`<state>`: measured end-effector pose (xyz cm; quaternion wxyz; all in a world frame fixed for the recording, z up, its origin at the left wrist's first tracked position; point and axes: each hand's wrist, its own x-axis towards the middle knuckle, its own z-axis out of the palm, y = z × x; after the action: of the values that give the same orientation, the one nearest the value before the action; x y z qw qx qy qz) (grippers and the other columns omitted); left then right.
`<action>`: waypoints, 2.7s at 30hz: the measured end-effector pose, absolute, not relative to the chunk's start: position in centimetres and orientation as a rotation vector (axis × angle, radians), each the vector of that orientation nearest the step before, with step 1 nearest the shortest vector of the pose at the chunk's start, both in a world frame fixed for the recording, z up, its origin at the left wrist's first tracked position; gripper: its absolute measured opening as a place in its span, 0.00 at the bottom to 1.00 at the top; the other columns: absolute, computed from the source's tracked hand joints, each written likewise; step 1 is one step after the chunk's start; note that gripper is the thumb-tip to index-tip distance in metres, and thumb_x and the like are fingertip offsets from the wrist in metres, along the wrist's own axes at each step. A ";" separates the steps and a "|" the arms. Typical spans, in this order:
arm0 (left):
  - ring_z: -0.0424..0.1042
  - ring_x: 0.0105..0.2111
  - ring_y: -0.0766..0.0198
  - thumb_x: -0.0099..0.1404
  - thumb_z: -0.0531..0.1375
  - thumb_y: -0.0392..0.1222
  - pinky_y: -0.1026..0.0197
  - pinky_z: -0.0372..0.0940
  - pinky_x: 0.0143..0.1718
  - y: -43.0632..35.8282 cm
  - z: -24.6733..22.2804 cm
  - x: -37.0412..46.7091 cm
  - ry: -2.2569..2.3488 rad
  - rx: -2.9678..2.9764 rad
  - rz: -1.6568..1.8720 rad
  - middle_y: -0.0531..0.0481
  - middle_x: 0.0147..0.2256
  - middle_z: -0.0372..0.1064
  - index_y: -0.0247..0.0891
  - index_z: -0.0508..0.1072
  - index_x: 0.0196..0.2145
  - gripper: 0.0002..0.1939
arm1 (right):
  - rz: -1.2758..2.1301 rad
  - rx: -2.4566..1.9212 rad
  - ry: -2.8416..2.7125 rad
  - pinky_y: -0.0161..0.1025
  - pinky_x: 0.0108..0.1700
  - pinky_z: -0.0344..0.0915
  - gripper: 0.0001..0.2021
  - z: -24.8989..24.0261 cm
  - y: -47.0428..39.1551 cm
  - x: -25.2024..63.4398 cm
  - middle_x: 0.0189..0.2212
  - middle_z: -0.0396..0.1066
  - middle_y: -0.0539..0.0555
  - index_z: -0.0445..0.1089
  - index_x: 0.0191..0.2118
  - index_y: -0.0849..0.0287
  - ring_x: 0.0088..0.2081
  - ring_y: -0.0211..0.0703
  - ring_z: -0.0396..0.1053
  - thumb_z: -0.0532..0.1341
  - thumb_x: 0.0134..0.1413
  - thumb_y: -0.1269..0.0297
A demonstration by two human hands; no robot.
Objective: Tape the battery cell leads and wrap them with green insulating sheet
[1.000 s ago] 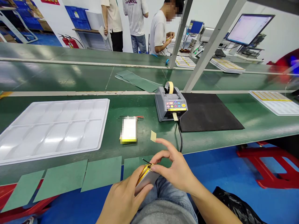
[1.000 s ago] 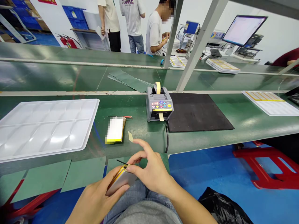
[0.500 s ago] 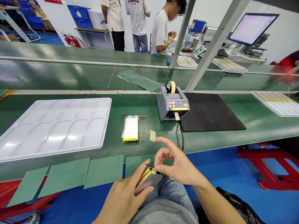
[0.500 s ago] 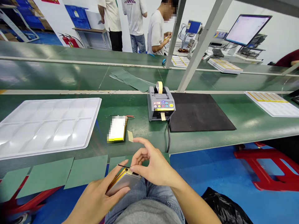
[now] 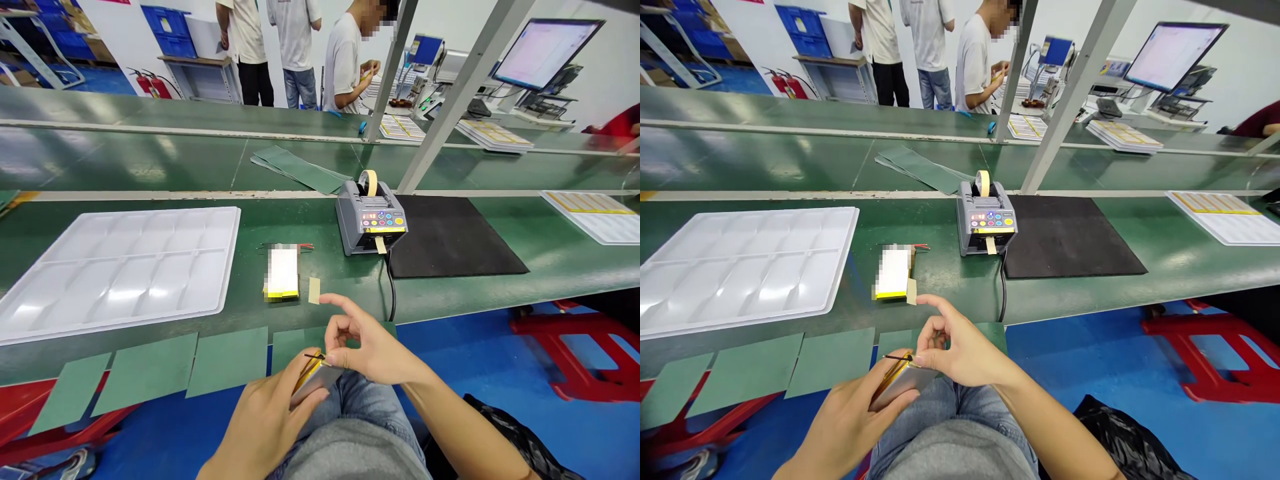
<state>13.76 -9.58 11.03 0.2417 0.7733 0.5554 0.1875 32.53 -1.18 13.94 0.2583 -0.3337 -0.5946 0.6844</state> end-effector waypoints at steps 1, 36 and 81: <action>0.77 0.30 0.58 0.66 0.54 0.48 0.65 0.64 0.31 -9.6 11.0 13.7 1.516 2.096 0.514 0.52 0.26 0.76 0.38 0.60 0.53 0.20 | 1.890 -0.882 -1.597 0.35 0.34 0.59 0.34 13.6 -1.0 32.4 0.28 0.61 0.44 0.50 0.58 0.54 0.28 0.33 0.59 0.65 0.46 0.71; 0.72 0.33 0.61 0.58 0.60 0.45 0.63 0.66 0.35 -8.5 15.0 13.3 1.321 1.304 0.368 0.54 0.34 0.77 0.42 0.60 0.52 0.25 | 1.354 -0.676 -2.939 0.28 0.20 0.48 0.13 17.8 2.3 33.8 0.15 0.59 0.40 0.59 0.23 0.58 0.18 0.28 0.53 0.64 0.45 0.60; 0.75 0.21 0.66 0.63 0.59 0.47 0.69 0.65 0.24 -10.4 11.8 12.9 1.651 2.413 0.803 0.54 0.28 0.78 0.41 0.57 0.54 0.25 | 1.066 -0.845 -2.125 0.38 0.37 0.61 0.04 14.9 -2.8 34.8 0.30 0.66 0.51 0.69 0.30 0.58 0.34 0.39 0.62 0.60 0.56 0.69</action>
<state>12.91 -10.41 11.81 0.0550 0.7946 0.5437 0.2646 34.79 -2.76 14.91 0.3042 -0.3190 -0.8024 0.4023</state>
